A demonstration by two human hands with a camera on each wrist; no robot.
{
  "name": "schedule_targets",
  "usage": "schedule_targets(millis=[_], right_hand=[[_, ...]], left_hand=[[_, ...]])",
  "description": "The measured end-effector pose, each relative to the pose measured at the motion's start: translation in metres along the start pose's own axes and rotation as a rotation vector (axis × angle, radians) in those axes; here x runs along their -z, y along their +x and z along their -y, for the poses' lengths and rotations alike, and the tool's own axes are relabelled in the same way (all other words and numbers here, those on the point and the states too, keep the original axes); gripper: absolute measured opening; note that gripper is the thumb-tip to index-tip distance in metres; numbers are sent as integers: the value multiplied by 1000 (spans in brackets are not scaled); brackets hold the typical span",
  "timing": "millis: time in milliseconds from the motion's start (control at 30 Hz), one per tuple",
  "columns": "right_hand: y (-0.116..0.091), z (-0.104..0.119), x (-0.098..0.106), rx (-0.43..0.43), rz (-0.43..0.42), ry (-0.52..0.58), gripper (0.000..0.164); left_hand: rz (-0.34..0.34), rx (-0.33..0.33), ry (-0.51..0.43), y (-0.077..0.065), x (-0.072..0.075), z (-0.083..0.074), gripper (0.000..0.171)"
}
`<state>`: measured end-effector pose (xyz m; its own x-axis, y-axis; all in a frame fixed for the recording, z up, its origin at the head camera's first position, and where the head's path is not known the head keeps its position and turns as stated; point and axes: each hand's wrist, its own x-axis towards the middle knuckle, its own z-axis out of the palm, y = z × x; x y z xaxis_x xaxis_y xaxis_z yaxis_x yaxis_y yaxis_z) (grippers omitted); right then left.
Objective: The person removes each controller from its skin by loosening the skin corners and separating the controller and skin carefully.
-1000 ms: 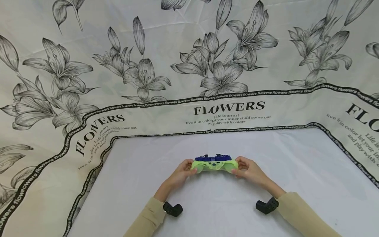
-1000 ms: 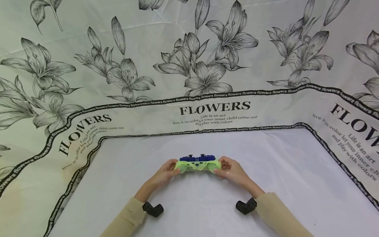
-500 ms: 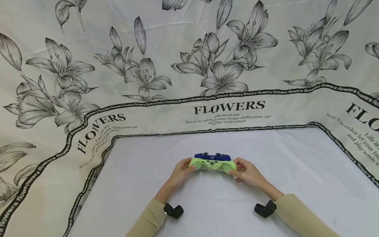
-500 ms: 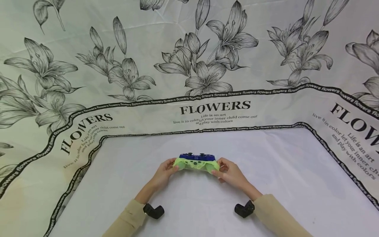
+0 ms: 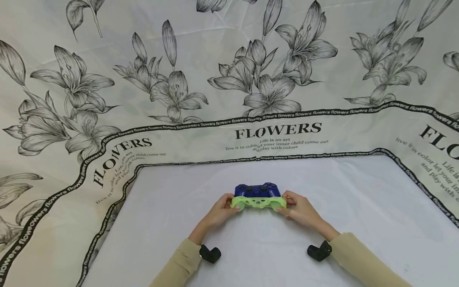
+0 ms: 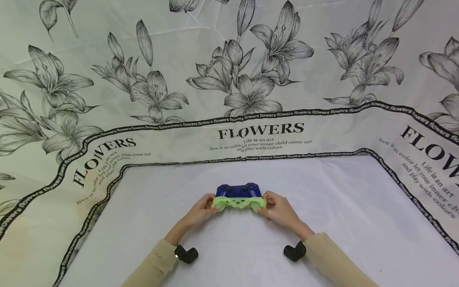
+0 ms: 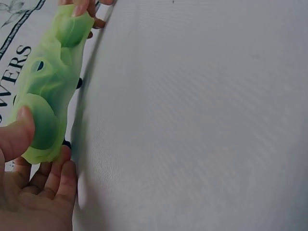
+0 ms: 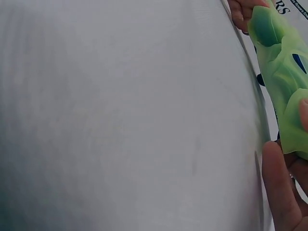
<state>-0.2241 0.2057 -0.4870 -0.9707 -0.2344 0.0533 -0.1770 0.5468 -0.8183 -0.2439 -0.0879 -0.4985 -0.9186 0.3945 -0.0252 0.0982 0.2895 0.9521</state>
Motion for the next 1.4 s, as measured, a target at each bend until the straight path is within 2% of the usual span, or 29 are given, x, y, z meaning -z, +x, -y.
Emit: schedule_targets(millis=[267, 433, 667, 767, 867, 1033, 1100, 1267, 1400], right_hand=[[1, 5, -1, -17, 13, -21, 31], [1, 6, 0, -36, 8, -57, 32], [1, 9, -1, -94, 9, -79, 33], [3, 12, 0, -112, 17, -76, 33], [5, 15, 1, -115, 15, -76, 33], [6, 16, 3, -108, 24, -80, 34], [7, 15, 3, -103, 31, -78, 34], [7, 12, 1, -85, 54, -70, 34], [7, 9, 0, -86, 61, -78, 34]], left_hand=[[-81, -21, 76, -6, -5, -10, 27], [-98, -47, 99, -6, -8, -13, 23], [-81, -21, 154, -5, -7, -11, 24], [-75, -41, 153, -6, -2, -10, 28], [-65, -48, 104, -6, 2, -7, 34], [-50, 3, 26, 1, 5, 0, 36], [-40, -6, 12, 4, 6, 3, 34], [-1, -76, 3, 5, 9, 7, 32], [-6, -88, 4, 5, 10, 6, 32]])
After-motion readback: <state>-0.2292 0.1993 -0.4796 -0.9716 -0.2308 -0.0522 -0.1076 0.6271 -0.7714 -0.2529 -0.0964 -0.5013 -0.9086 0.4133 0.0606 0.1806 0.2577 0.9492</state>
